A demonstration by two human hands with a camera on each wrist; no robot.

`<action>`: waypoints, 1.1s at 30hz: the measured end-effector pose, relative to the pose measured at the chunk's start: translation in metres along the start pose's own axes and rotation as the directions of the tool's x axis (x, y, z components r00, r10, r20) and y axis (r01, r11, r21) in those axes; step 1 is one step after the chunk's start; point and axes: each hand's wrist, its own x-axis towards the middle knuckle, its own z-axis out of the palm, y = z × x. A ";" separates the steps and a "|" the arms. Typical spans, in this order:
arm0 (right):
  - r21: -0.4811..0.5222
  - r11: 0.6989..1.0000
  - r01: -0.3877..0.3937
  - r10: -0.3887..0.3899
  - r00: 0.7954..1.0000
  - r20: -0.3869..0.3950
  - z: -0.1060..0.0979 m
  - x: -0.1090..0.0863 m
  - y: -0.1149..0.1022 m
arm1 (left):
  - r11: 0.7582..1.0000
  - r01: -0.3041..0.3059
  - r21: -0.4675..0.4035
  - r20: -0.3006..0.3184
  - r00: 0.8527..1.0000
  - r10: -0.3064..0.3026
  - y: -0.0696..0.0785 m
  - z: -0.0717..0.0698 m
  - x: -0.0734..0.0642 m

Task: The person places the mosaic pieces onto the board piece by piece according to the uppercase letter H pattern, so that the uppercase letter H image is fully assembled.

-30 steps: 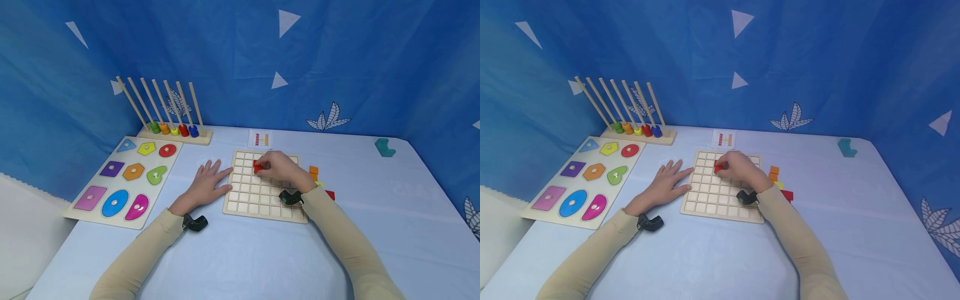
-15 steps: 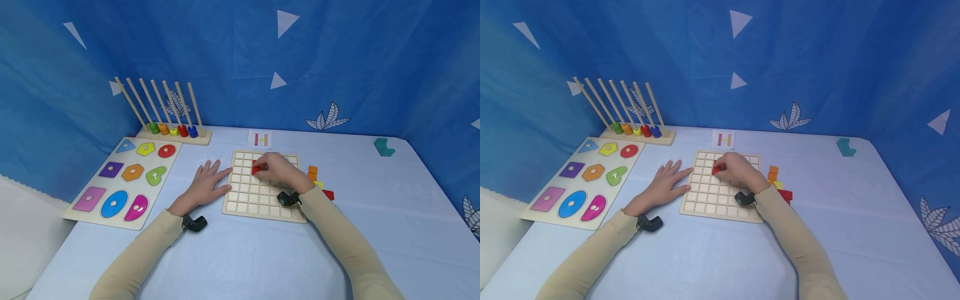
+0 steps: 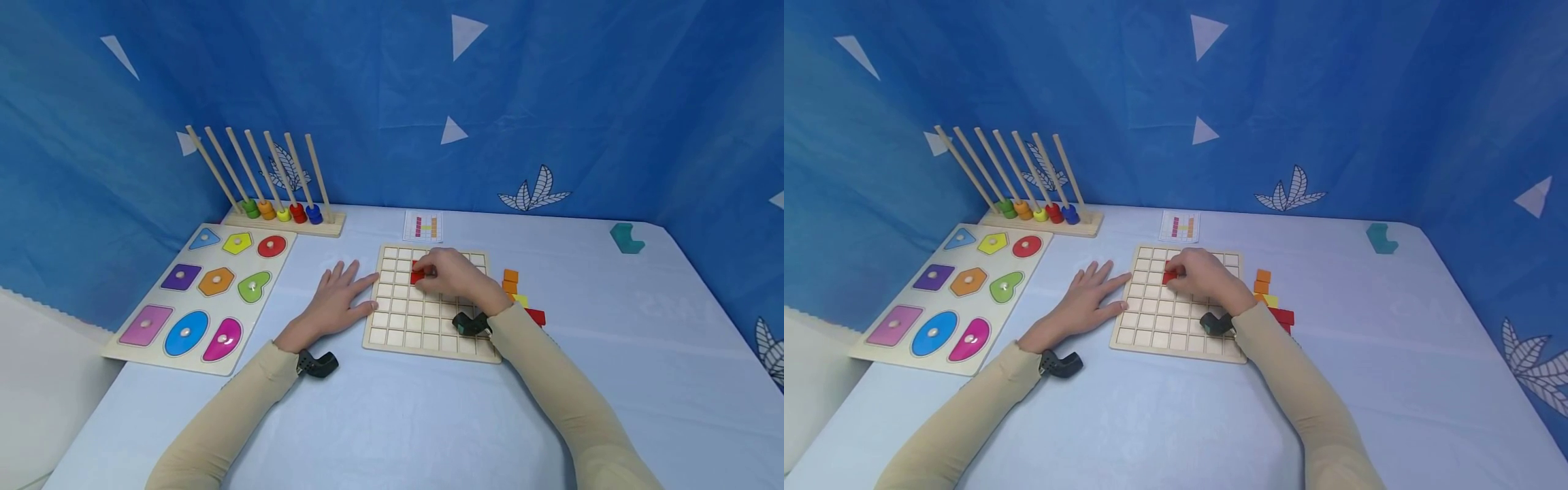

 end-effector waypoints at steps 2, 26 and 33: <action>-0.001 1.000 -0.008 0.008 1.000 0.001 0.000 0.000 0.000 | 1.000 -0.002 0.004 -0.003 1.000 0.002 0.000 0.000 0.000; 0.010 0.999 -0.045 0.045 0.999 0.014 -0.010 -0.006 -0.002 | 1.000 0.001 0.000 -0.002 1.000 -0.001 0.002 -0.001 -0.001; -0.013 0.998 -0.069 0.069 0.998 0.001 -0.026 -0.025 0.006 | 1.000 0.007 0.008 0.002 1.000 -0.007 0.002 -0.001 -0.001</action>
